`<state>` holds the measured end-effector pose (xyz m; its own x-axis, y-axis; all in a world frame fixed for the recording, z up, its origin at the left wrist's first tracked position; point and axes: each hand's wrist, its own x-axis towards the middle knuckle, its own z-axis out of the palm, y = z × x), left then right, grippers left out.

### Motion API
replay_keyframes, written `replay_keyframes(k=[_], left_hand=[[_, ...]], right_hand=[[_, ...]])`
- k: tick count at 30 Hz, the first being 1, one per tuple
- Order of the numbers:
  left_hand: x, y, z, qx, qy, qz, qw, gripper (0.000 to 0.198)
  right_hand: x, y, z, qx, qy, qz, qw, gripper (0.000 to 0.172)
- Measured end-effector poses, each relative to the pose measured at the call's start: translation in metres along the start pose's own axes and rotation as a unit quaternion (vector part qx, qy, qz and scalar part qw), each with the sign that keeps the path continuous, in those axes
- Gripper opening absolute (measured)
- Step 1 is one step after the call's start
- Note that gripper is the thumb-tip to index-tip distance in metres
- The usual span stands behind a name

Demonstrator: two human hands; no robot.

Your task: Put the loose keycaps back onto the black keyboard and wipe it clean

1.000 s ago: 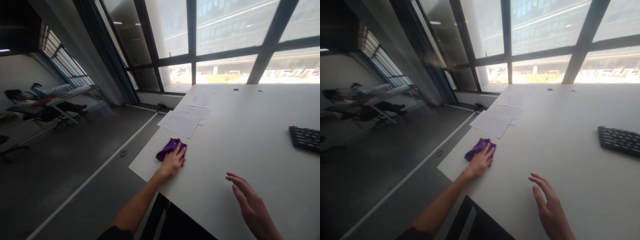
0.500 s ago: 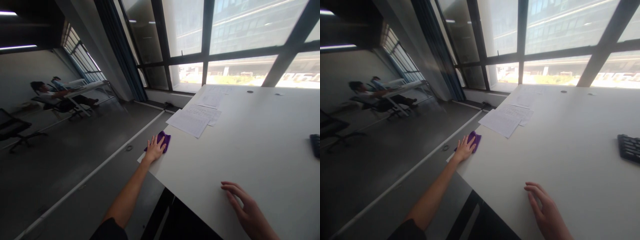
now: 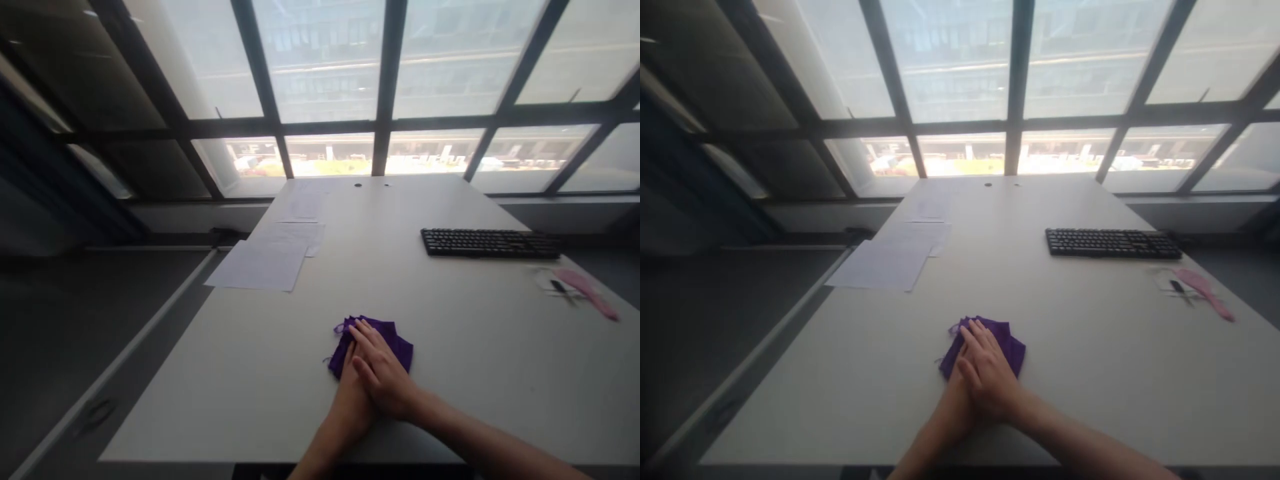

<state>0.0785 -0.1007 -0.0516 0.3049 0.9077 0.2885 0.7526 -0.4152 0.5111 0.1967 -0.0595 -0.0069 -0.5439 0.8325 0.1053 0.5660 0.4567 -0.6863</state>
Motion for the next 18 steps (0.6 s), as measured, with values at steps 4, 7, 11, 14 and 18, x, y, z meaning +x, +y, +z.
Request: replay_keyframes(k=[4,7,11,14,18], left_hand=[[-0.008,-0.019,-0.016,0.031,-0.009,0.042,0.999,0.061],[-0.017,-0.035,-0.021,0.087,0.011,0.093,0.992,0.060],[-0.017,-0.052,-0.016,0.119,0.033,0.154,0.980,0.057],[-0.010,-0.062,-0.007,0.107,0.038,0.199,0.973,0.055],[0.006,-0.067,0.003,0.076,0.008,0.202,0.976,0.052]], right_hand=[[-0.008,0.025,-0.012,-0.063,-0.017,0.019,0.998,0.063],[-0.018,0.032,-0.016,-0.112,-0.027,0.013,0.993,0.065],[-0.034,0.044,-0.031,-0.145,-0.014,0.032,0.989,0.069],[-0.051,0.069,-0.057,-0.173,0.008,0.075,0.982,0.067],[-0.094,0.125,-0.119,-0.210,0.041,0.163,0.963,0.060]])
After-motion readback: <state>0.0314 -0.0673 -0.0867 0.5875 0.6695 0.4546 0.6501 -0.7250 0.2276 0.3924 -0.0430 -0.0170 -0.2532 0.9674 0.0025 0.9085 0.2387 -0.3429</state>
